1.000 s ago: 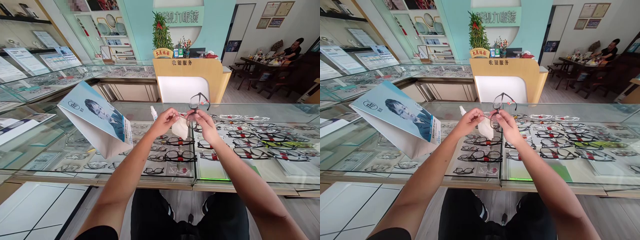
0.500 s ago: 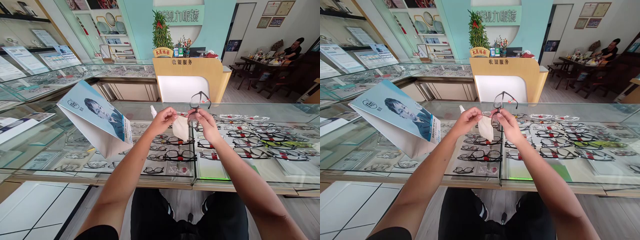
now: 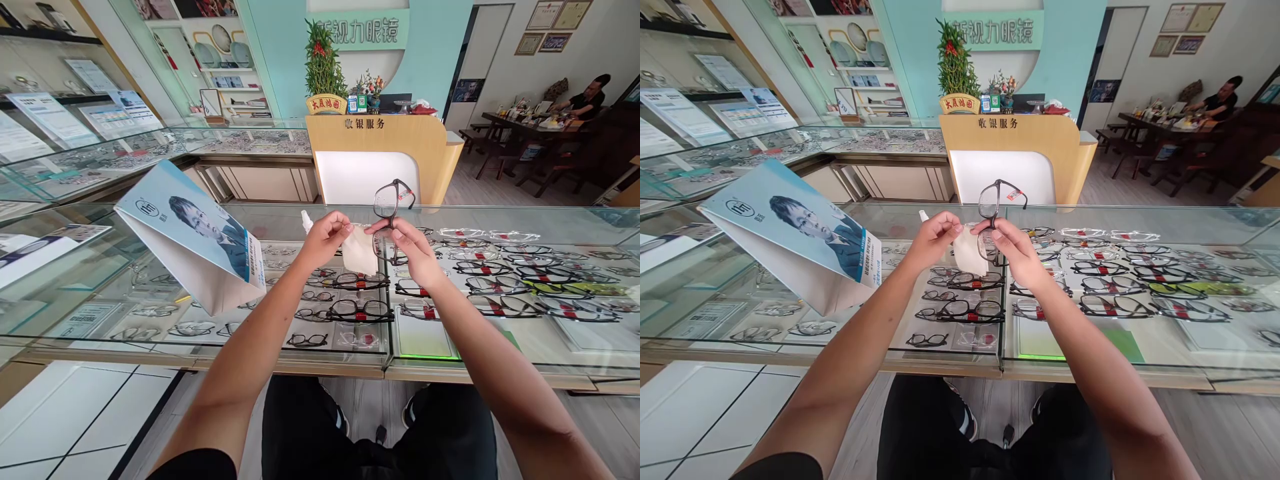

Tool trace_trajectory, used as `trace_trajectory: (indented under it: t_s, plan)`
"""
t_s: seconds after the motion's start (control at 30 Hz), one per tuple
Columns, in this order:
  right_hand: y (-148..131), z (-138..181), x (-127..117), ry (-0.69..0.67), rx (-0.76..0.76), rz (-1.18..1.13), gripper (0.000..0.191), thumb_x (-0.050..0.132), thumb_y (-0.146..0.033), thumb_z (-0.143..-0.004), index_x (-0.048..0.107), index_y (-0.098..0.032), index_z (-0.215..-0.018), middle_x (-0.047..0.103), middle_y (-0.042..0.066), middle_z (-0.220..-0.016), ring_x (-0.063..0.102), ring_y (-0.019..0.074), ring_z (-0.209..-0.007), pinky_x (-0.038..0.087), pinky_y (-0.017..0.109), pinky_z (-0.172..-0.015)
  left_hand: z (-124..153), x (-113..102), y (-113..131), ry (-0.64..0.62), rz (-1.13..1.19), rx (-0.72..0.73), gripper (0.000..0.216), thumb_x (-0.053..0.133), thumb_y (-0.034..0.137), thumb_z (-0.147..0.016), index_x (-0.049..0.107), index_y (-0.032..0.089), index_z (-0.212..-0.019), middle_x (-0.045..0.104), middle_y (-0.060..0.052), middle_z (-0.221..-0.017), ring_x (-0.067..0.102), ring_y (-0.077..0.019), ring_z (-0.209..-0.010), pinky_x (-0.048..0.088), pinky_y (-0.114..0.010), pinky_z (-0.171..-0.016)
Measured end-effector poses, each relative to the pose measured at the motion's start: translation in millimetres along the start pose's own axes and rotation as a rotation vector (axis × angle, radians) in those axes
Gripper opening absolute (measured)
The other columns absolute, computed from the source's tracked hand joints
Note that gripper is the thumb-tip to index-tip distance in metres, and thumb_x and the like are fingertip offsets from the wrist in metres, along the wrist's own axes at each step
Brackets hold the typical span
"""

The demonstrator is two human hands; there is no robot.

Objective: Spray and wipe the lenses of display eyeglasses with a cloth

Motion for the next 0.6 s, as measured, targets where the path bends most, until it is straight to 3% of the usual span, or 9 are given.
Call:
trace_trajectory:
  t_s: [0.33, 0.43, 0.6]
  plan:
    - [7.5, -1.4, 3.6, 0.043, 0.038, 0.086, 0.051, 0.061, -0.077, -0.11, 0.082, -0.03, -0.108, 0.081, 0.006, -0.111, 0.068, 0.0294, -0.106, 0.054, 0.045, -0.1, -0.4, 4.1, -1.8, -0.027, 0.06, -0.011, 0.057, 0.078, 0.078, -0.098, 0.063, 0.024, -0.097, 0.06, 0.002, -0.073, 0.051, -0.0139, -0.064, 0.042, -0.028, -0.06]
    - [8.6, -1.3, 2.1, 0.087, 0.04, 0.101, 0.051, 0.062, -0.076, -0.11, 0.083, -0.029, -0.108, 0.077, 0.005, -0.102, 0.064, 0.0273, -0.094, 0.053, 0.043, -0.091, 0.0, 5.1, -1.2, -0.093, 0.089, -0.036, 0.053, 0.079, 0.074, -0.099, 0.065, 0.023, -0.102, 0.069, -0.001, -0.081, 0.06, -0.0151, -0.07, 0.053, -0.028, -0.065]
    - [6.5, -1.8, -1.4, 0.11, 0.024, 0.076, 0.049, 0.065, -0.074, -0.109, 0.083, -0.029, -0.104, 0.077, 0.005, -0.102, 0.064, 0.0268, -0.096, 0.052, 0.041, -0.09, 1.7, 5.0, 2.1, -0.229, 0.077, -0.044, 0.05, 0.076, 0.07, -0.102, 0.073, 0.022, -0.11, 0.074, -0.004, -0.094, 0.069, -0.0167, -0.084, 0.062, -0.029, -0.076]
Point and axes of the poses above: each hand's wrist, its own z-axis away from the middle knuckle, its own x-axis out of the palm, y = z × x, the point moved 1 cm from there along -z, towards the middle knuckle
